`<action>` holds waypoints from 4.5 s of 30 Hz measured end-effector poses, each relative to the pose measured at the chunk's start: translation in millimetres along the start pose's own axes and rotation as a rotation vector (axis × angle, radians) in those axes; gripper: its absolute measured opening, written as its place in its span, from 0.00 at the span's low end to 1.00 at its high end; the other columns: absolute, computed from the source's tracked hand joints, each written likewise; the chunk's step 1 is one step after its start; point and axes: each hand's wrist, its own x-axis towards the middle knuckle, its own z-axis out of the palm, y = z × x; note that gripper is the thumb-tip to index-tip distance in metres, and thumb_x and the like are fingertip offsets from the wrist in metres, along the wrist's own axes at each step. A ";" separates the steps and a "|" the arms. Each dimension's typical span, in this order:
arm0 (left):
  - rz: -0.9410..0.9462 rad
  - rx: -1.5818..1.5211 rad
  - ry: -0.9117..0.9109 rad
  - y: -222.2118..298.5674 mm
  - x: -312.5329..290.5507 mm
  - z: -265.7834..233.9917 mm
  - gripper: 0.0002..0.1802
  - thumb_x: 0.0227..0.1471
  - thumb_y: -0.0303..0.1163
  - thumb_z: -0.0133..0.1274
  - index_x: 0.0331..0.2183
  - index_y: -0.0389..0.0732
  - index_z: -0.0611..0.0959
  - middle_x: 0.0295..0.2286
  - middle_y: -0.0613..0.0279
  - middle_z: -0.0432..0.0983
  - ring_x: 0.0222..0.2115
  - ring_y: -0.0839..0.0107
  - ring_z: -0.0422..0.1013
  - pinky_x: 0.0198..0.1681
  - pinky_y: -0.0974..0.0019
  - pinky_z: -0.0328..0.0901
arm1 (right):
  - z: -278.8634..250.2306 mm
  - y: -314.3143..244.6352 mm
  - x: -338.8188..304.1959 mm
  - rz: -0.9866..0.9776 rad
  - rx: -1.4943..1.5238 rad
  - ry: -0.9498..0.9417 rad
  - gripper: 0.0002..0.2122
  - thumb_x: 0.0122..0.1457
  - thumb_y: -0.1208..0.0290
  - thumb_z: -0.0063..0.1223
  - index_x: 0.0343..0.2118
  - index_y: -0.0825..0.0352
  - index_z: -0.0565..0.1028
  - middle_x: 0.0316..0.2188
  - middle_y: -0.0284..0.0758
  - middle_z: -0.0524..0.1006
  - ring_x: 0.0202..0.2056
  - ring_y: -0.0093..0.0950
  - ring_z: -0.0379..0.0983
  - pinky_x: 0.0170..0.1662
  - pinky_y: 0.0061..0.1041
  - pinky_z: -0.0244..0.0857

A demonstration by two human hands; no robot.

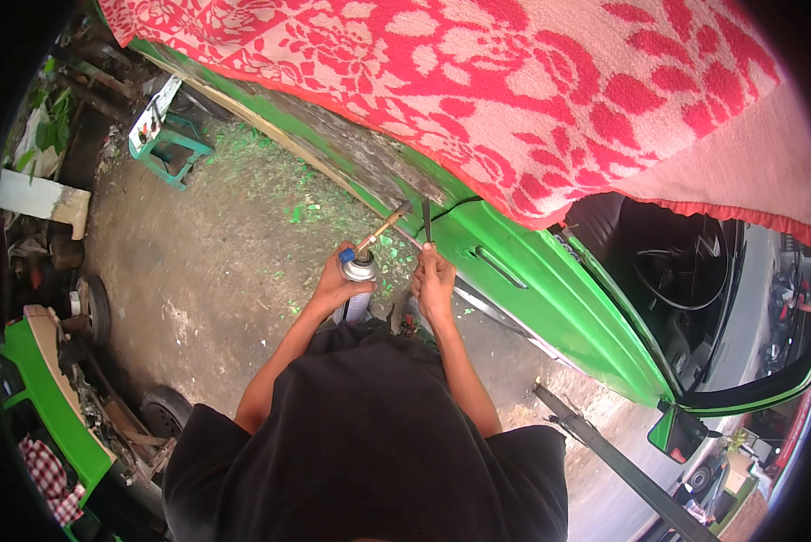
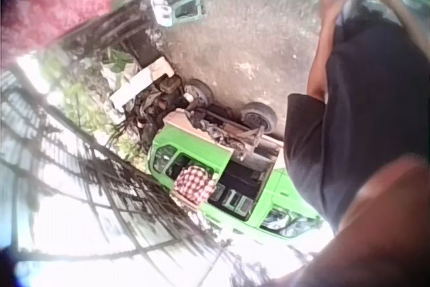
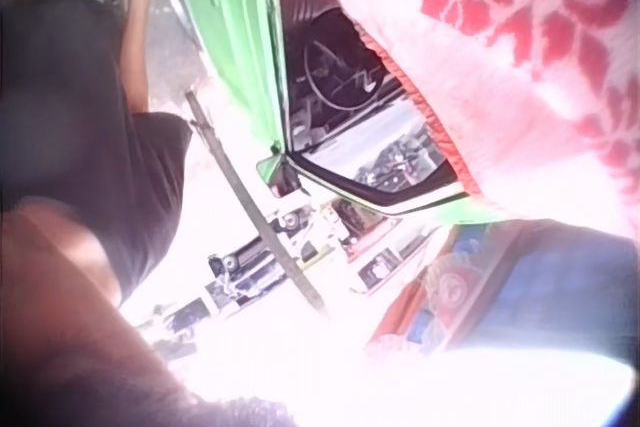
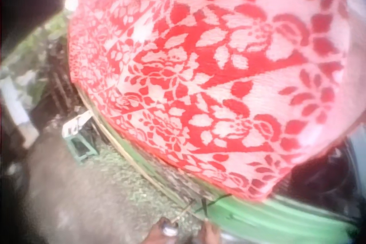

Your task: The person uses a blowtorch and a scraper to remove old paint from the side panel of a green car. The person repeatedly applies heat with the torch and scrapes away softened paint, working along the lower edge of the panel while a patterned cloth covers the upper area.

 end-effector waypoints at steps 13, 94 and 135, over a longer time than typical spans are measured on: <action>0.003 0.001 -0.010 -4.5 3.0 4.6 0.28 0.27 0.32 0.69 0.32 0.40 0.71 0.27 0.65 0.71 0.29 0.73 0.67 0.36 0.67 0.65 | 0.7 -3.7 1.2 -0.009 0.007 0.005 0.20 0.65 0.53 0.48 0.23 0.62 0.63 0.11 0.21 0.54 0.10 0.13 0.45 0.12 0.18 0.38; -0.050 -0.056 0.074 12.8 -10.3 -41.0 0.26 0.27 0.27 0.68 0.31 0.41 0.71 0.27 0.67 0.71 0.29 0.75 0.68 0.35 0.67 0.65 | 70.0 1.6 20.7 -0.158 -0.066 0.070 0.16 0.63 0.59 0.53 0.22 0.59 0.65 0.11 0.20 0.57 0.10 0.12 0.48 0.12 0.19 0.40; -0.011 -0.178 -0.037 22.2 -7.3 -25.3 0.28 0.28 0.26 0.70 0.33 0.41 0.70 0.28 0.69 0.70 0.30 0.79 0.67 0.36 0.71 0.63 | 11.2 1.8 -29.2 0.129 -0.076 -0.056 0.19 0.64 0.52 0.47 0.24 0.61 0.64 0.10 0.21 0.52 0.10 0.14 0.44 0.14 0.19 0.35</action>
